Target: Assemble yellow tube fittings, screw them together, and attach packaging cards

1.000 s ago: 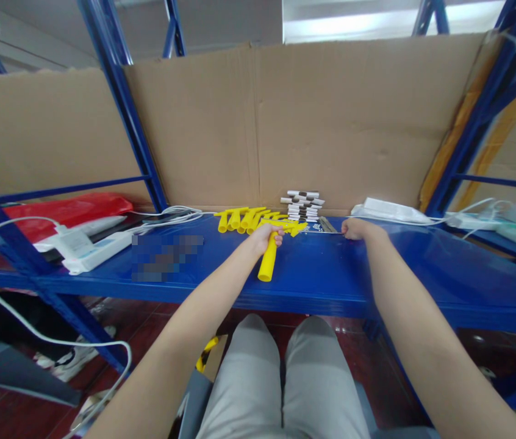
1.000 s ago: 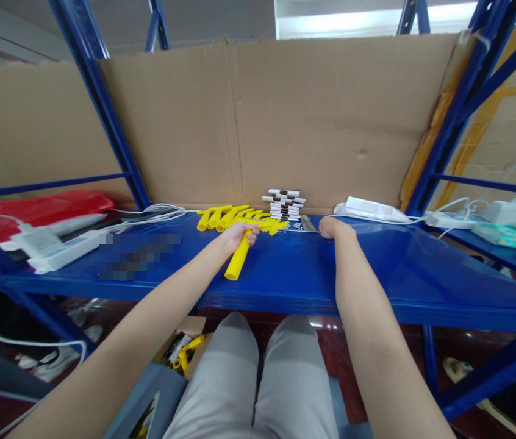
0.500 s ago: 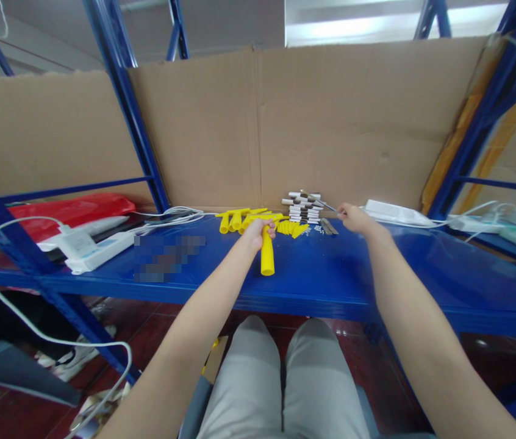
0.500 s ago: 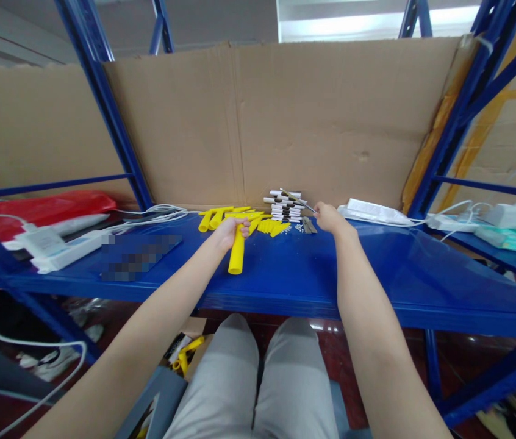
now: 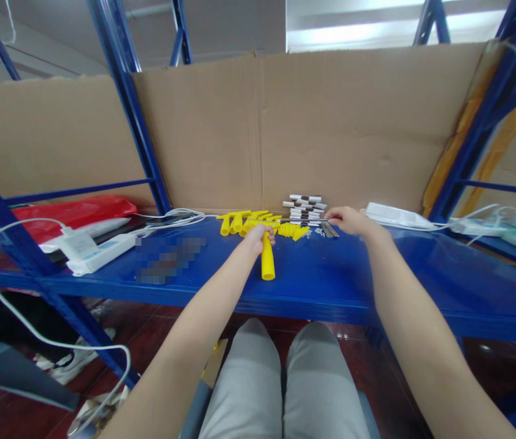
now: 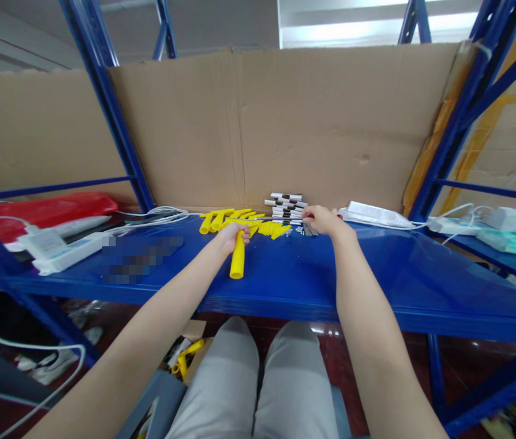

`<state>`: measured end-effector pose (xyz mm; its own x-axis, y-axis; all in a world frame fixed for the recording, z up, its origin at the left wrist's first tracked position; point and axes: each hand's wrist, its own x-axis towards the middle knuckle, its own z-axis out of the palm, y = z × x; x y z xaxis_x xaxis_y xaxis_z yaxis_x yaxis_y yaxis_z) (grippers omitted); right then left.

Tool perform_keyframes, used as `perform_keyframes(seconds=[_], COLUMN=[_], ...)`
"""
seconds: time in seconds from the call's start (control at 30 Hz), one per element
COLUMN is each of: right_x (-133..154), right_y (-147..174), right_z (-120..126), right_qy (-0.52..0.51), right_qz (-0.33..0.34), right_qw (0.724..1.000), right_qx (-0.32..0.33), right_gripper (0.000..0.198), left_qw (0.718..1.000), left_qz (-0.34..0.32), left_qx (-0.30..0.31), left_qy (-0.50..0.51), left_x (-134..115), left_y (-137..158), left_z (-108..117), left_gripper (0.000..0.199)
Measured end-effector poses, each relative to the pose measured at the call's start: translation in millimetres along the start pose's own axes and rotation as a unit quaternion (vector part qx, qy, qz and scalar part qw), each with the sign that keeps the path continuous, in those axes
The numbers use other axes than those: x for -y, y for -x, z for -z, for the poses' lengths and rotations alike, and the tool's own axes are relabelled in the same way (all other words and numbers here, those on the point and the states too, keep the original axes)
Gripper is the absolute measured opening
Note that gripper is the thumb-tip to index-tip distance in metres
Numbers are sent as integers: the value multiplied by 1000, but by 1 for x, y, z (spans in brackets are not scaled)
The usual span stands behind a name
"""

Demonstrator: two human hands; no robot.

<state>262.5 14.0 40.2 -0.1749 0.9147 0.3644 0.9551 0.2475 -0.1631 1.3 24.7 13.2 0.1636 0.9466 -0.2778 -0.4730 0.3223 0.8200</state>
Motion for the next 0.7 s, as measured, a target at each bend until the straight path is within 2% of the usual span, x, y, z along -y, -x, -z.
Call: perform_keyframes(seconds=[0.7], right_x=[-1], right_y=[-2], right_z=[-4], right_qy=[-7], right_qz=[6], right_qw=[1000], right_qx=[27], right_gripper=[25], left_qw=[1000], left_qz=[4], left_qx=[14], left_qy=[-15], left_x=[3], left_y=[-1], left_z=[-1], left_gripper=[23])
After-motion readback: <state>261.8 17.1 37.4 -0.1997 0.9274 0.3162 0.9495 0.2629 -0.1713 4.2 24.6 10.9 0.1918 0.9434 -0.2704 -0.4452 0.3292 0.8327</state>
